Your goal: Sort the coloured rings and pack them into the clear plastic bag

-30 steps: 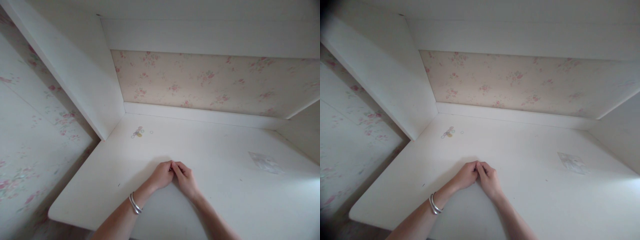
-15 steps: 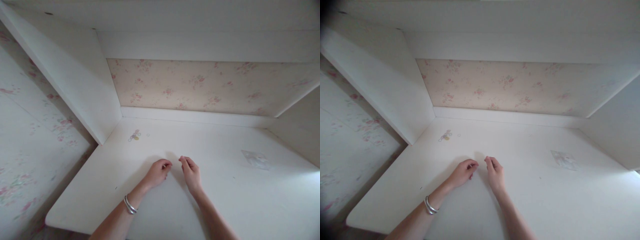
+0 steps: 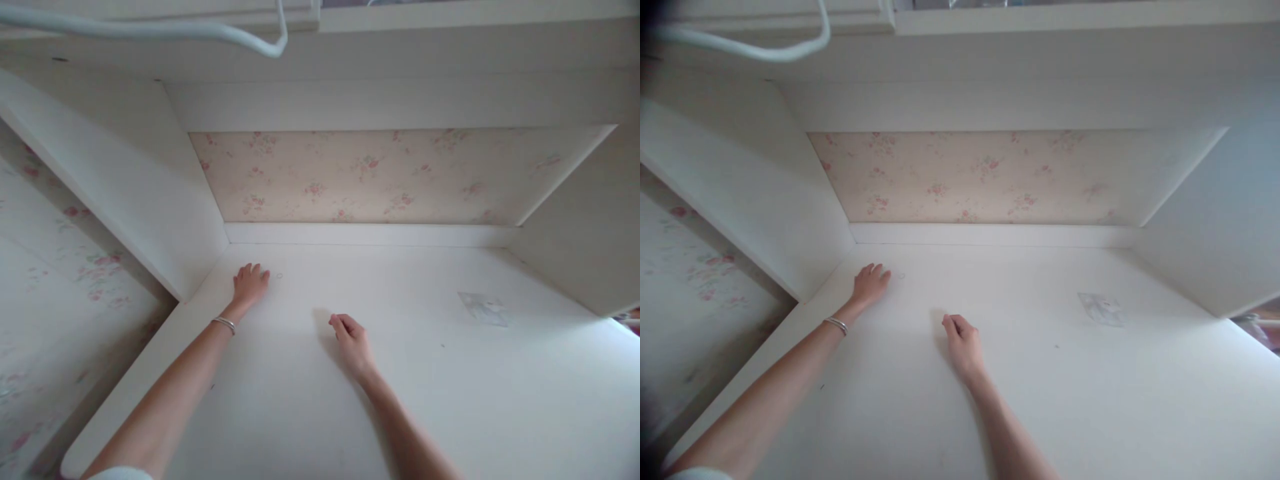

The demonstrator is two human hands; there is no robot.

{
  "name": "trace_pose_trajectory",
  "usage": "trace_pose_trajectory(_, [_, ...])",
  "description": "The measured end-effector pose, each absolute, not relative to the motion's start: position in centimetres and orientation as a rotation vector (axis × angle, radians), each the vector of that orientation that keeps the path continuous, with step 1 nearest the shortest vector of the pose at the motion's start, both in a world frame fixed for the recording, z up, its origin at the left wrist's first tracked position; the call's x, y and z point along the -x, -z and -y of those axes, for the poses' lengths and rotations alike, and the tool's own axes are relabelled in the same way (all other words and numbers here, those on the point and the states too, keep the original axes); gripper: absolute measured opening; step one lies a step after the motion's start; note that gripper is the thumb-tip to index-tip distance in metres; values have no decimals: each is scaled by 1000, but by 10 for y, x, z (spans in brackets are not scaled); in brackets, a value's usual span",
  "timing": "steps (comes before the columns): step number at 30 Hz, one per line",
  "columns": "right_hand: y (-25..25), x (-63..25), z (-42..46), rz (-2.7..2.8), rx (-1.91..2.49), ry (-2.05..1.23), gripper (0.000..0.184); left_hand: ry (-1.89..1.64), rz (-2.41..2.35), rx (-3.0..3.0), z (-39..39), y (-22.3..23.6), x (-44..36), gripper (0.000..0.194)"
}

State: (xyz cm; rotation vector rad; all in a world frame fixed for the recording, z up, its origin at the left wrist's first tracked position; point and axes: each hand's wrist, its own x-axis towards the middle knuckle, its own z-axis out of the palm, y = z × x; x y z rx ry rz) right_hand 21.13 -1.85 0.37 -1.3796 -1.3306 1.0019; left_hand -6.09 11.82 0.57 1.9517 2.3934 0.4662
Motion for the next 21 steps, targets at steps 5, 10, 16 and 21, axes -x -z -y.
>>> trace_pose_trajectory(5, [-3, -214, 14, 1330, 1395, -1007, 46, -318, -2353, -1925, -134, 6, 52, 65])
trace_pose_trajectory(10, [-2, -213, 14, 1353, 1391, -990, 44, -293, -2063, -2241, -119, 9, 2, 55])
trace_pose_trajectory(16, [-4, -211, 15, 1375, 1357, -944, 41, -487, -1401, -2517, -77, 3, -74, 39])
trace_pose_trajectory(21, [-8, -217, 15, 1336, 1386, -895, 42, -853, -1319, -2358, -73, -10, -83, 29])
